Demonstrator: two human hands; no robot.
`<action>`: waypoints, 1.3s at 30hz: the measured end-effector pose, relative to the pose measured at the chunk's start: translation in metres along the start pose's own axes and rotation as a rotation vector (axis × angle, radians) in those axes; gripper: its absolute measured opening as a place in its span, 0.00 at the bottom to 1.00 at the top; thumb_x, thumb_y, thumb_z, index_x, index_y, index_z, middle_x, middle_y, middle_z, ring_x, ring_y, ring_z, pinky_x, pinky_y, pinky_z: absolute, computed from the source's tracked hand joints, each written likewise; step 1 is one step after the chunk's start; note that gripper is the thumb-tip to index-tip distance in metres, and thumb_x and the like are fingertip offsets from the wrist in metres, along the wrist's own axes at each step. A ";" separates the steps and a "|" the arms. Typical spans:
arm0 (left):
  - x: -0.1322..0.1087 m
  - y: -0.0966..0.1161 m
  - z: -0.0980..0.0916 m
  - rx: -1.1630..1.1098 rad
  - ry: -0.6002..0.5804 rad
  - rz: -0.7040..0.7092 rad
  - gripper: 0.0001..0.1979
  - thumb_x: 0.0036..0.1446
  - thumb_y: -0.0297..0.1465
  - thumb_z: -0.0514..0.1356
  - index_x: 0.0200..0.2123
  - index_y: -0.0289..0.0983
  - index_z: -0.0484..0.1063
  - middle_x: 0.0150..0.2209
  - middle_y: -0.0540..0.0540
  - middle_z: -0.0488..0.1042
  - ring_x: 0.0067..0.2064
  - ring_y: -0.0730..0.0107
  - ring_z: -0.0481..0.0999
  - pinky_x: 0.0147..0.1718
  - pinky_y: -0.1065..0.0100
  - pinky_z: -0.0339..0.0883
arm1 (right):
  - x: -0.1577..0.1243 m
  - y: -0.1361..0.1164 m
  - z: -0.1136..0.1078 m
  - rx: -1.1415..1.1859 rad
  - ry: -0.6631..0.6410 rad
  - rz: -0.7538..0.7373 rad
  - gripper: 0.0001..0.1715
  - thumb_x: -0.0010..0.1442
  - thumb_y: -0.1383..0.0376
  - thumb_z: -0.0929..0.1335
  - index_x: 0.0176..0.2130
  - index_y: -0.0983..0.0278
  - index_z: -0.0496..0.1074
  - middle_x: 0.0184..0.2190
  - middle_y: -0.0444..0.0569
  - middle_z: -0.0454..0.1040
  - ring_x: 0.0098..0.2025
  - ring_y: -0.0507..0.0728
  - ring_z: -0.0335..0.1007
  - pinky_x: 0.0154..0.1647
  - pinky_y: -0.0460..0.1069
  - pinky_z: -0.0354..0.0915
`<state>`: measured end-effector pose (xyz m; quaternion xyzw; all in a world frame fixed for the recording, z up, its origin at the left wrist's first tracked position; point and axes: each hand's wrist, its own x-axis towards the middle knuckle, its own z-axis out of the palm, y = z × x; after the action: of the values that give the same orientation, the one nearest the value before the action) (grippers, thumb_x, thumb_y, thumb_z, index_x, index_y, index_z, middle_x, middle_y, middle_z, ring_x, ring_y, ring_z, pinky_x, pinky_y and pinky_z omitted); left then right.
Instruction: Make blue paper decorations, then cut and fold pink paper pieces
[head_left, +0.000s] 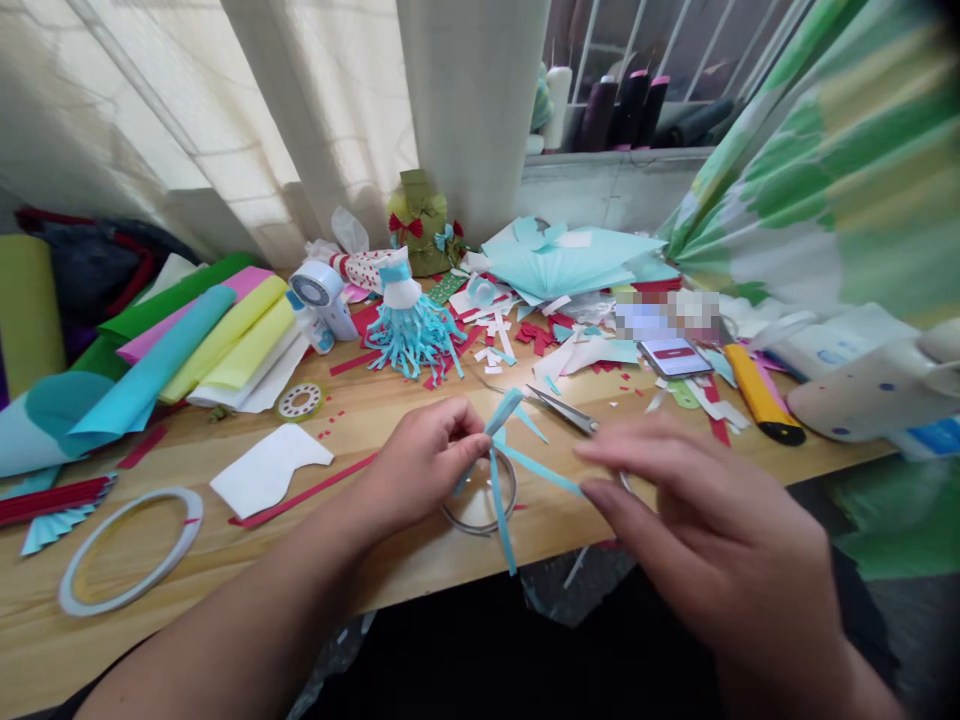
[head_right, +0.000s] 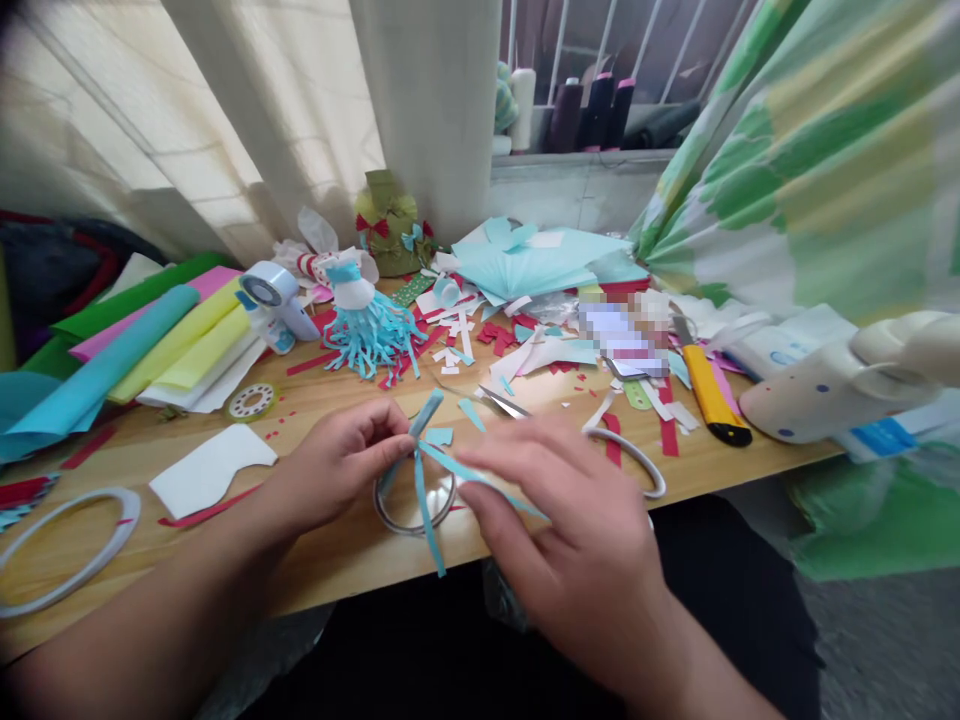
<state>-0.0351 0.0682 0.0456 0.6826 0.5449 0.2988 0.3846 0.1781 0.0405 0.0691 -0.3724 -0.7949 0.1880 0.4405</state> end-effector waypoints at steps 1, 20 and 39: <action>-0.001 0.001 0.002 0.032 -0.027 0.026 0.07 0.54 0.32 0.56 0.25 0.37 0.67 0.23 0.52 0.68 0.26 0.72 0.65 0.25 0.71 0.57 | 0.010 0.000 0.000 -0.081 -0.013 -0.081 0.17 0.54 0.72 0.69 0.43 0.58 0.73 0.42 0.50 0.75 0.45 0.59 0.69 0.48 0.53 0.62; -0.004 0.005 -0.004 -0.510 -0.353 -0.149 0.06 0.48 0.31 0.61 0.28 0.34 0.71 0.23 0.53 0.67 0.26 0.76 0.63 0.27 0.72 0.55 | 0.036 0.013 0.019 -0.023 -0.416 0.135 0.07 0.54 0.70 0.69 0.33 0.63 0.78 0.29 0.46 0.79 0.31 0.54 0.74 0.33 0.46 0.66; -0.004 -0.005 -0.002 -0.668 -0.425 -0.123 0.08 0.42 0.29 0.67 0.29 0.35 0.76 0.25 0.53 0.69 0.29 0.76 0.65 0.30 0.73 0.57 | 0.028 0.008 0.020 0.019 -0.350 0.124 0.04 0.51 0.72 0.68 0.29 0.65 0.74 0.26 0.45 0.74 0.28 0.51 0.69 0.30 0.45 0.63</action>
<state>-0.0403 0.0655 0.0430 0.5325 0.3661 0.2881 0.7067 0.1553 0.0671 0.0691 -0.3779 -0.8332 0.2843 0.2867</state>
